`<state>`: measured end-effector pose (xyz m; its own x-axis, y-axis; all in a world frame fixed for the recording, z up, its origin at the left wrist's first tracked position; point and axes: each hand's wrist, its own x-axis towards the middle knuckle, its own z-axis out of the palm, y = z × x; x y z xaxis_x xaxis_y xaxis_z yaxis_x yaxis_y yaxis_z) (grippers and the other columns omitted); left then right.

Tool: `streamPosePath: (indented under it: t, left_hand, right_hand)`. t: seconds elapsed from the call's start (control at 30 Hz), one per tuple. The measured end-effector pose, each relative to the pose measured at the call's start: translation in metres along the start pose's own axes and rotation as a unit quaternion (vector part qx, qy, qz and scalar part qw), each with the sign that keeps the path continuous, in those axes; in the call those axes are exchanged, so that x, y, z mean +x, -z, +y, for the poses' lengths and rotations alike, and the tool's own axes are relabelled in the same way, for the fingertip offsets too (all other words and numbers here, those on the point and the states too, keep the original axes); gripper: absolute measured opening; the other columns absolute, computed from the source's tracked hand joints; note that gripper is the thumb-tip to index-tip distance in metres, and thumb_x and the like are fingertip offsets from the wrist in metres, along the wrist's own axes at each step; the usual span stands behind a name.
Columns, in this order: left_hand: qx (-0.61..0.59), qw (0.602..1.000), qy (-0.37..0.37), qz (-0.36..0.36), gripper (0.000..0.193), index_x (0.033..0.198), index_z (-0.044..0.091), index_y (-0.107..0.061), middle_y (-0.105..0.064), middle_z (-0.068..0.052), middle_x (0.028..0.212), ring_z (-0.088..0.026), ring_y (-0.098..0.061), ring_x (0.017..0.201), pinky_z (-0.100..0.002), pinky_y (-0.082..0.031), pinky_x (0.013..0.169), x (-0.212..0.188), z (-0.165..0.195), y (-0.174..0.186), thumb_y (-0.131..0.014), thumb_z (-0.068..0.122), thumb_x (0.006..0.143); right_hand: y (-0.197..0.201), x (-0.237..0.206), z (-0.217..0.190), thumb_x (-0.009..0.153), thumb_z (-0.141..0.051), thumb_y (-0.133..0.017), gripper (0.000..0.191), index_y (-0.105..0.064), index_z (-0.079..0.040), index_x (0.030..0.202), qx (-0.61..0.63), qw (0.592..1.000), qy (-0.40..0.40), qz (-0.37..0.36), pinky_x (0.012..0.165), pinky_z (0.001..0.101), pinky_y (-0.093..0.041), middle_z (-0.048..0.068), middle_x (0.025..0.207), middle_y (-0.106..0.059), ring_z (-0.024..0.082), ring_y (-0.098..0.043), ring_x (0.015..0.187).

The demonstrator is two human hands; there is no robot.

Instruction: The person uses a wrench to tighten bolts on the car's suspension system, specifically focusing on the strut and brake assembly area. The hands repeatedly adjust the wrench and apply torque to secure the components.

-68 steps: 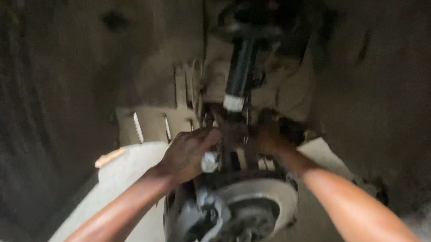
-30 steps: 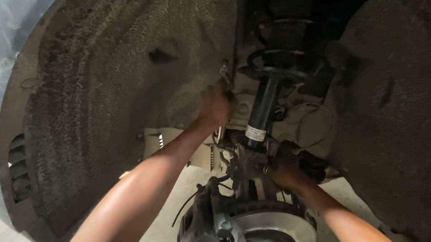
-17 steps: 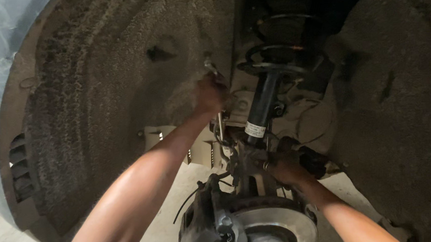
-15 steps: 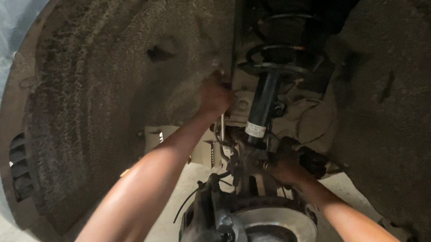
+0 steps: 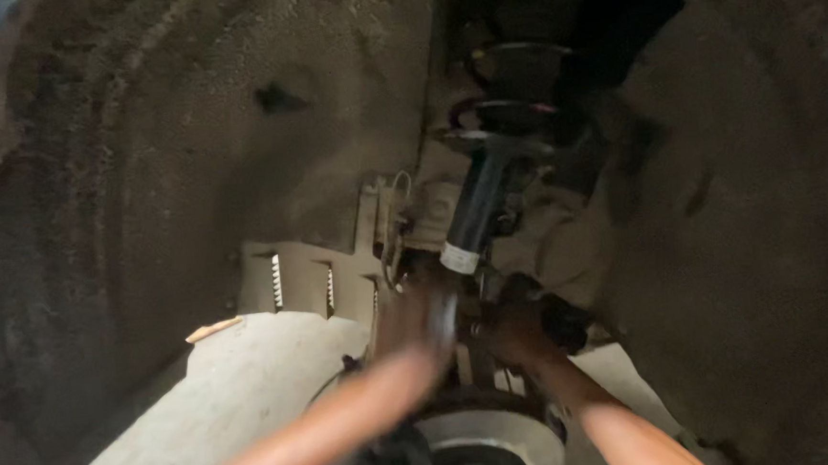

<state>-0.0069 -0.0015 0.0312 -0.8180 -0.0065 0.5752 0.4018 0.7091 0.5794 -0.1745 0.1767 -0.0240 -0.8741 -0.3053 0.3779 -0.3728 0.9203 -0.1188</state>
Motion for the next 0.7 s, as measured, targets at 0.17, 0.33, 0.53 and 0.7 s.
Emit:
streamPosePath:
  t: [0.17,0.33,0.53,0.7]
  left_hand:
    - [-0.037,0.979,-0.184,0.080,0.043,0.120,0.005,-0.065,-0.064,-0.022,0.127,-0.046,-0.064,0.105,-0.053,-0.053,0.086,-0.071,-0.020,0.025,-0.079,0.023,0.084]
    - [-0.071,0.974,-0.216,-0.020,0.046,0.125,0.008,-0.067,-0.067,-0.019,0.126,-0.043,-0.068,0.107,-0.050,-0.057,0.086,-0.060,-0.052,0.041,-0.066,0.010,0.079]
    - [0.144,0.949,-0.232,0.158,0.028,0.119,0.009,-0.068,-0.073,-0.020,0.114,-0.040,-0.070,0.111,-0.053,-0.055,0.098,0.042,-0.049,0.060,-0.064,0.027,0.097]
    - [-0.088,0.988,-0.094,0.088,0.042,0.117,0.007,-0.069,-0.075,-0.020,0.118,-0.035,-0.072,0.111,-0.046,-0.055,0.097,0.158,-0.043,0.089,-0.066,0.034,0.085]
  right_hand:
    - [0.006,-0.015,0.021,0.091,-0.047,-0.062,0.055,-0.065,0.003,0.112,0.038,0.999,-0.001,-0.010,0.090,0.0501,-0.050,0.027,0.113,-0.066,0.039,-0.064,0.103]
    - [0.012,-0.019,0.013,0.089,-0.036,-0.064,0.044,-0.066,0.006,0.102,0.073,0.997,0.000,-0.015,0.083,0.0512,-0.052,0.028,0.104,-0.067,0.040,-0.065,0.095]
    - [0.006,-0.011,0.014,0.088,-0.028,-0.066,0.034,-0.065,0.004,0.100,0.014,0.998,0.058,0.032,0.081,0.0492,-0.051,0.025,0.100,-0.065,0.037,-0.064,0.090]
    - [-0.013,-0.002,0.035,0.084,-0.027,-0.071,0.036,-0.064,0.005,0.098,0.000,0.998,0.049,0.037,0.085,0.0473,-0.051,0.026,0.100,-0.065,0.038,-0.062,0.093]
